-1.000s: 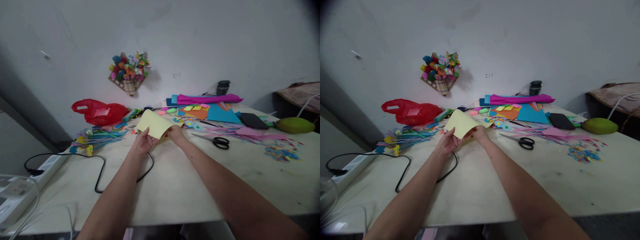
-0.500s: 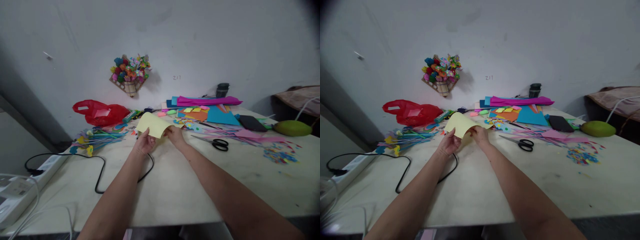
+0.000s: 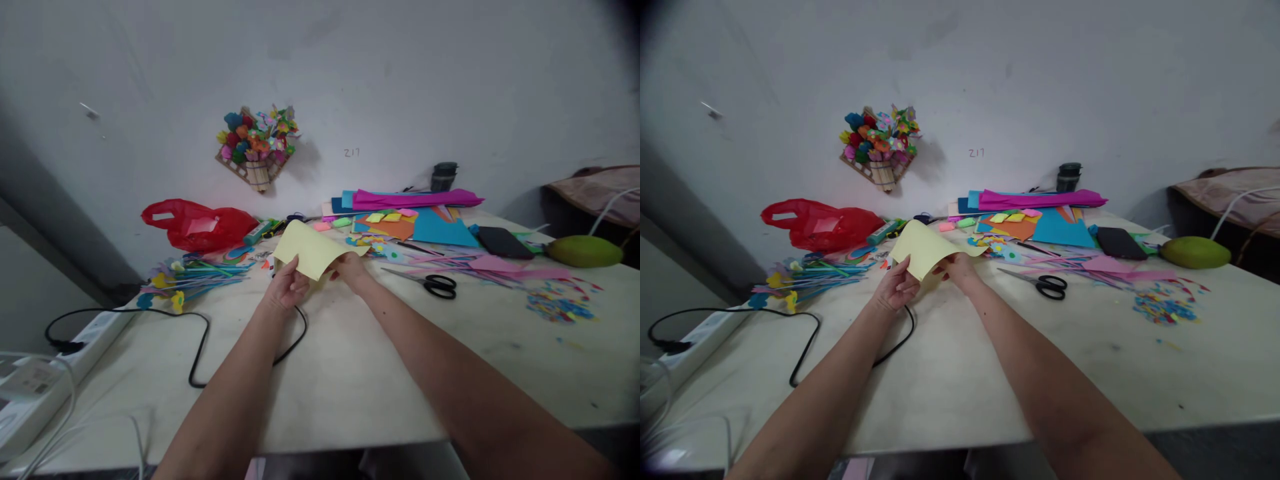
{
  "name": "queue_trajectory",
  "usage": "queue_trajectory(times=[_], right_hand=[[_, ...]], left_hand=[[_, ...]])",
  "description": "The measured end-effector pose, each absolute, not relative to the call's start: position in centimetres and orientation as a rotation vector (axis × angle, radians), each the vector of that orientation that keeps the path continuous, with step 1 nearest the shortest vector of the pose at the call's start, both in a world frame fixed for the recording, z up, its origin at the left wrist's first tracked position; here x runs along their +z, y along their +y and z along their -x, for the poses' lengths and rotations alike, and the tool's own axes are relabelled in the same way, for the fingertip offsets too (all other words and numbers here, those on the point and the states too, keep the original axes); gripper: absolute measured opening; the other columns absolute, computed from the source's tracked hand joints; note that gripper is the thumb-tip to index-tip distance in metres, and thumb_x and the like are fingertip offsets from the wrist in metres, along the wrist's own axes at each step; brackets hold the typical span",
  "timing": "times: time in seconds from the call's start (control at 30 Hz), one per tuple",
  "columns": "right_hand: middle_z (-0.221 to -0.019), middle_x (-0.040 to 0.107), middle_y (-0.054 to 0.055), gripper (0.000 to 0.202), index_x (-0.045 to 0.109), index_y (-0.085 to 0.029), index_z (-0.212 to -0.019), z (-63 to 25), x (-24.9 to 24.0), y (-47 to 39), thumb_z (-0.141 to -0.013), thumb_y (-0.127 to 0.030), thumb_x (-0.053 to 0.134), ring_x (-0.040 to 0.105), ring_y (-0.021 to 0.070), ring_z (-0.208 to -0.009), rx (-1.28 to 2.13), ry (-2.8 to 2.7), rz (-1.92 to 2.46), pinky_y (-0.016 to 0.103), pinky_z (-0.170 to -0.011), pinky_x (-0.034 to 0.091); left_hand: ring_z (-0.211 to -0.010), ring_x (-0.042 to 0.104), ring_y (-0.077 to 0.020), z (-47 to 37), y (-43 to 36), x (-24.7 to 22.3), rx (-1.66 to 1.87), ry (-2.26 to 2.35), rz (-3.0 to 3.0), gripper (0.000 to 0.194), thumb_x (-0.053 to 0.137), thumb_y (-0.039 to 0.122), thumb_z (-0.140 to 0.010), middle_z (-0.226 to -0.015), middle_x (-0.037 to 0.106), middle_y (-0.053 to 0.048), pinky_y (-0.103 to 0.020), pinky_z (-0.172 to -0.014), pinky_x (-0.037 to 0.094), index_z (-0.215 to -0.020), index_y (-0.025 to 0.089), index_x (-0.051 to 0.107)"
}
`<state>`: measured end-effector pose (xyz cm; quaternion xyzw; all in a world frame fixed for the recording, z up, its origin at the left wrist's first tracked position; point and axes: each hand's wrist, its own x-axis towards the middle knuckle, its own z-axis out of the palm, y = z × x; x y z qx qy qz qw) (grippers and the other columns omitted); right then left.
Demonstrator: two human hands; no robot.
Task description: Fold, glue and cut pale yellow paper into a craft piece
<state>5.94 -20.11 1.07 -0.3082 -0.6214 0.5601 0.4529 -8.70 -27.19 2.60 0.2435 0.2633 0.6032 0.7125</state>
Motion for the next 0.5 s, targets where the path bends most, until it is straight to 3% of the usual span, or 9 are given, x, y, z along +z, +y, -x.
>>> queue_trajectory(times=[0.23,0.5], right_hand=[[-0.055,0.063,0.004,0.02,0.065,-0.011,-0.073,-5.6,-0.2,-19.2,-0.072,-0.018,0.046,0.057,0.0121,-0.048,0.997,-1.772,0.862,0.02,-0.044,0.041],[-0.042,0.049,-0.003,0.019,0.052,-0.016,-0.059,-5.8,0.9,-20.3,-0.076,-0.016,0.044,0.045,0.0072,-0.034,1.139,-1.737,0.843,0.017,-0.034,0.033]], left_hand=[[-0.021,0.026,-0.0013,8.3,-27.4,2.9,1.357,0.574,-0.549,0.034,0.034,0.028,-0.091,-0.055,0.062,-0.002,-0.015,-0.026,0.022,-0.076,0.011,0.059],[-0.021,0.025,-0.0016,8.2,-27.5,2.9,1.371,0.616,-0.577,0.032,0.037,0.028,-0.09,-0.046,0.056,0.001,-0.015,-0.026,0.02,-0.073,0.011,0.058]])
